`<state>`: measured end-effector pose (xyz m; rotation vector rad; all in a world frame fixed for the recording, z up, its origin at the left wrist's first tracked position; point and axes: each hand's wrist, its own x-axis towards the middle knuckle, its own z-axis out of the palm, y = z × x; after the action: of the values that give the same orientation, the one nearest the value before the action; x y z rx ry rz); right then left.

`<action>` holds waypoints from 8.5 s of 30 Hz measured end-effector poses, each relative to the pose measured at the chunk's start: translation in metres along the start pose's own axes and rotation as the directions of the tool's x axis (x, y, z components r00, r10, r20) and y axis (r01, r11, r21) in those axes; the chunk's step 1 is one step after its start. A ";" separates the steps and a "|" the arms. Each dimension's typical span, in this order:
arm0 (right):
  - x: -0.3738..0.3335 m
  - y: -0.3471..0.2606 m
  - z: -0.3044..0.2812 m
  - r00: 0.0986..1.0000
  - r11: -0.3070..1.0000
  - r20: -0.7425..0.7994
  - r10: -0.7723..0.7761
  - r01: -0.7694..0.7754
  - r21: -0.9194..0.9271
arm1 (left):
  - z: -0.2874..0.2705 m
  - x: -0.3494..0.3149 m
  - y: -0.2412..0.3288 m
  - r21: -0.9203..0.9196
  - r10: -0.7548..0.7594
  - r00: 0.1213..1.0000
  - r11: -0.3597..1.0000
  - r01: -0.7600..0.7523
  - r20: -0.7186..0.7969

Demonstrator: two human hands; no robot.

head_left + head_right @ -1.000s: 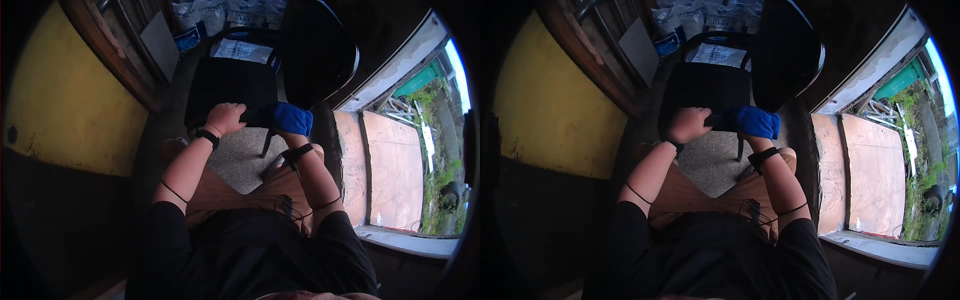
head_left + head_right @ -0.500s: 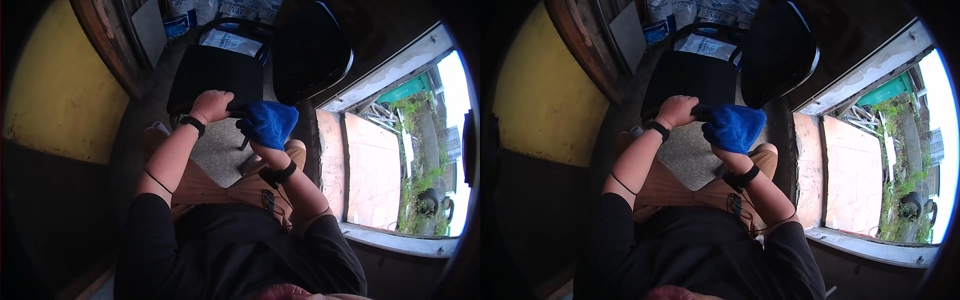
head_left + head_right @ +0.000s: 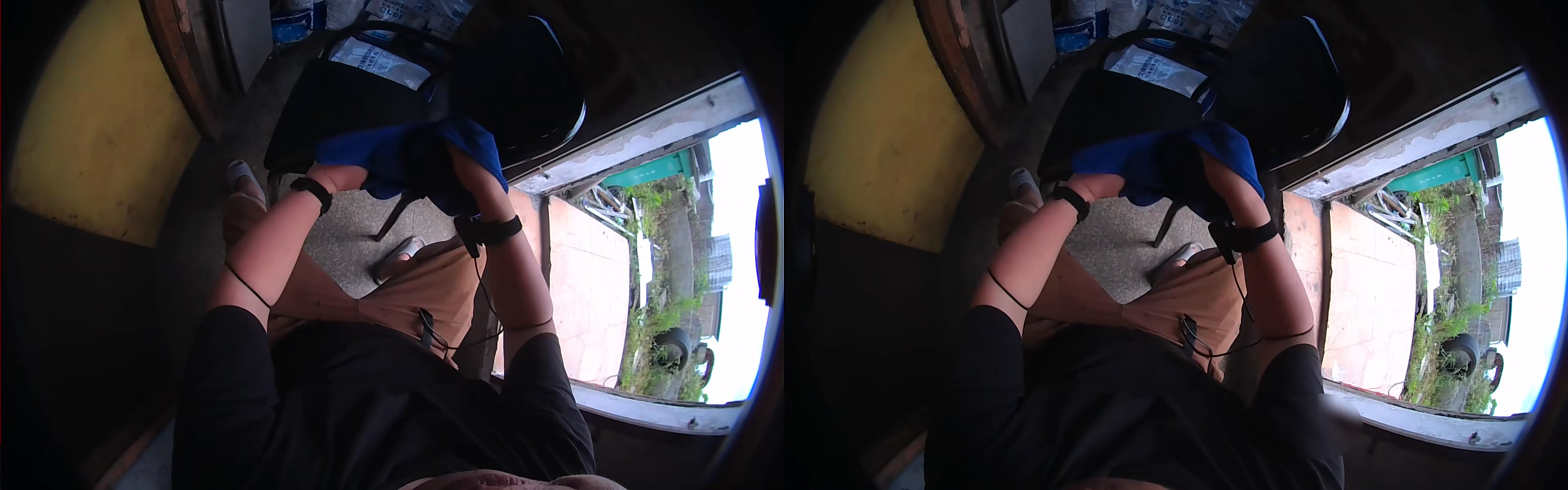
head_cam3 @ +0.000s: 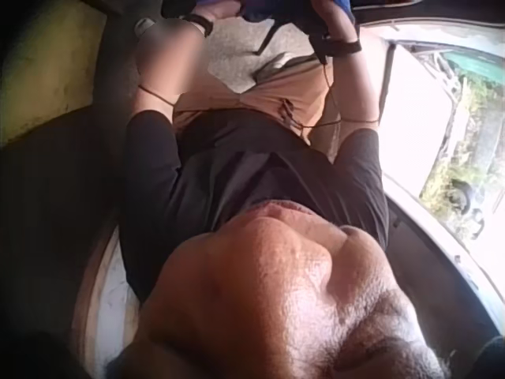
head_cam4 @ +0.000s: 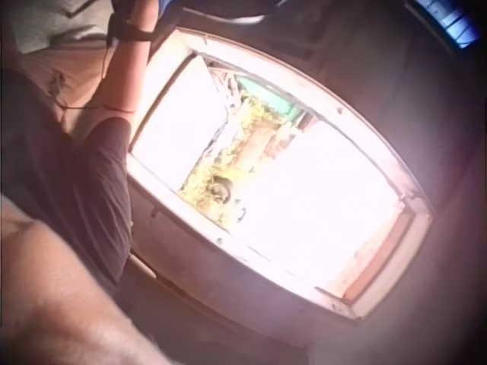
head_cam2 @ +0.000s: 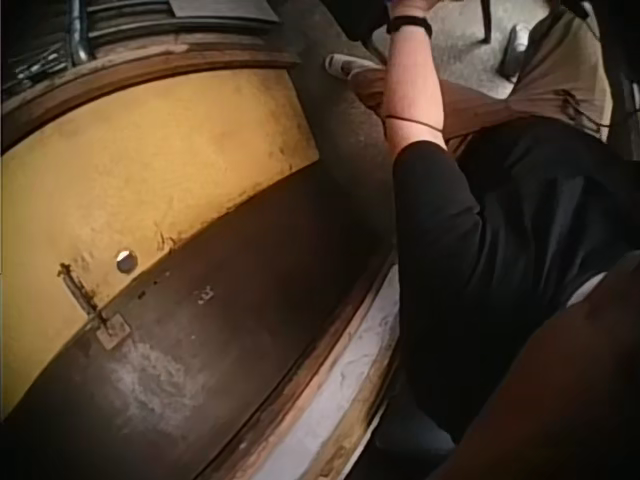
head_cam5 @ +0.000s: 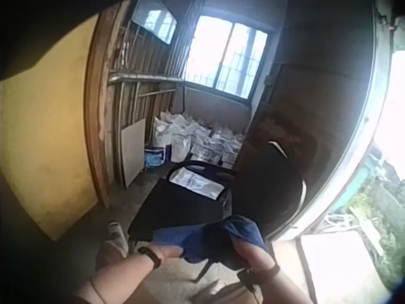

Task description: The person wipes the seat and frame of a chair with a cloth, then turns it over to wipe the underside. Finally, they wipe the backrest and the armrests of the chair.

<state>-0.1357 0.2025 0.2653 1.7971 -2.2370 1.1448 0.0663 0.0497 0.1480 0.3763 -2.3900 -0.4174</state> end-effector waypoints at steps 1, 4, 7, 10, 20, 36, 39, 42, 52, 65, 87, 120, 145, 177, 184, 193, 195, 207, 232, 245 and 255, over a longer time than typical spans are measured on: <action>-0.008 0.030 0.021 0.978 0.984 0.157 -0.139 0.155 -0.093 | -0.006 0.006 0.008 0.105 -0.115 0.973 0.990 0.096 0.198; -0.021 0.017 0.041 0.921 0.971 0.387 -0.042 0.129 -0.202 | -0.022 0.016 0.012 0.251 -0.270 0.836 0.954 0.165 0.477; -0.045 0.029 0.049 0.966 0.979 0.259 -0.016 0.068 -0.193 | -0.013 0.009 0.010 0.176 -0.127 0.953 0.981 0.079 0.277; -0.058 0.015 0.046 0.996 0.941 -0.002 0.088 -0.083 0.328 | -0.015 0.009 0.008 0.182 -0.117 0.941 0.981 0.061 0.317; -0.070 -0.001 -0.013 0.917 0.644 0.044 0.395 -0.311 0.698 | -0.018 0.003 0.005 -0.578 -0.046 0.999 0.814 0.045 0.012; -0.050 0.028 -0.009 0.691 0.458 0.507 0.516 -0.722 0.518 | -0.040 0.019 0.004 -0.111 -0.510 0.856 0.849 0.517 0.084; -0.053 0.024 -0.005 0.774 0.711 0.351 0.527 -0.627 0.316 | -0.026 0.022 0.018 0.017 -0.336 0.939 0.941 0.338 -0.072; -0.052 0.015 -0.012 0.870 0.880 0.250 0.425 -0.462 0.113 | -0.010 0.034 0.051 -0.023 -0.088 0.993 0.996 0.090 0.076; -0.017 -0.015 -0.099 0.895 0.991 -0.437 -0.085 0.031 -0.130 | 0.061 0.075 0.117 0.056 -0.103 0.863 0.995 0.087 0.495; 0.084 0.009 -0.153 0.886 0.811 -0.422 0.190 -0.384 -0.442 | 0.059 0.126 0.107 0.031 -0.086 0.552 0.994 0.108 0.829; 0.073 -0.022 -0.167 0.829 0.842 -0.324 0.457 -0.520 -0.145 | 0.084 0.133 0.105 0.074 -0.119 0.485 0.991 0.112 0.866; 0.073 0.009 -0.141 0.833 0.920 -0.519 0.191 -0.337 -0.201 | 0.051 0.092 0.115 0.169 -0.007 0.779 0.977 -0.127 0.627; 0.073 0.004 -0.140 0.830 0.912 -0.521 0.198 -0.351 -0.214 | 0.059 0.122 0.106 0.103 -0.157 0.488 0.985 0.136 0.858; 0.072 0.017 -0.142 0.805 0.926 -0.559 0.200 -0.342 -0.162 | 0.021 0.106 0.074 0.114 -0.154 0.448 0.987 0.116 0.881; 0.073 0.016 -0.143 0.814 0.925 -0.546 0.198 -0.339 -0.169 | 0.059 0.110 0.097 0.053 -0.114 0.526 0.990 0.130 0.843; 0.075 0.017 -0.146 0.816 0.928 -0.550 0.179 -0.325 -0.180 | 0.055 0.085 0.114 0.220 -0.068 0.833 0.973 -0.065 0.549; 0.080 0.006 -0.138 0.814 0.929 -0.539 0.217 -0.341 -0.142 | 0.055 0.072 0.103 0.252 -0.049 0.893 0.965 -0.073 0.447; 0.070 0.005 -0.155 0.790 0.915 -0.563 0.243 -0.379 -0.138 | 0.049 0.116 0.115 0.123 -0.161 0.569 0.987 0.104 0.807; 0.070 0.023 -0.149 0.819 0.922 -0.456 0.347 -0.387 0.007 | 0.046 0.089 0.132 0.264 -0.195 0.790 0.964 0.044 0.581; 0.071 0.023 -0.145 0.816 0.933 -0.476 0.329 -0.359 0.029 | 0.069 0.121 0.118 -0.061 -0.104 0.610 0.968 0.244 0.785; 0.072 0.022 -0.144 0.810 0.929 -0.499 0.310 -0.370 -0.023 | 0.068 0.107 0.138 0.183 -0.166 0.721 0.982 0.055 0.673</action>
<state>-0.2350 0.2262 0.3922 0.9291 -2.2856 1.3025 -0.0788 0.1484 0.2144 0.5000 -3.1587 -0.4933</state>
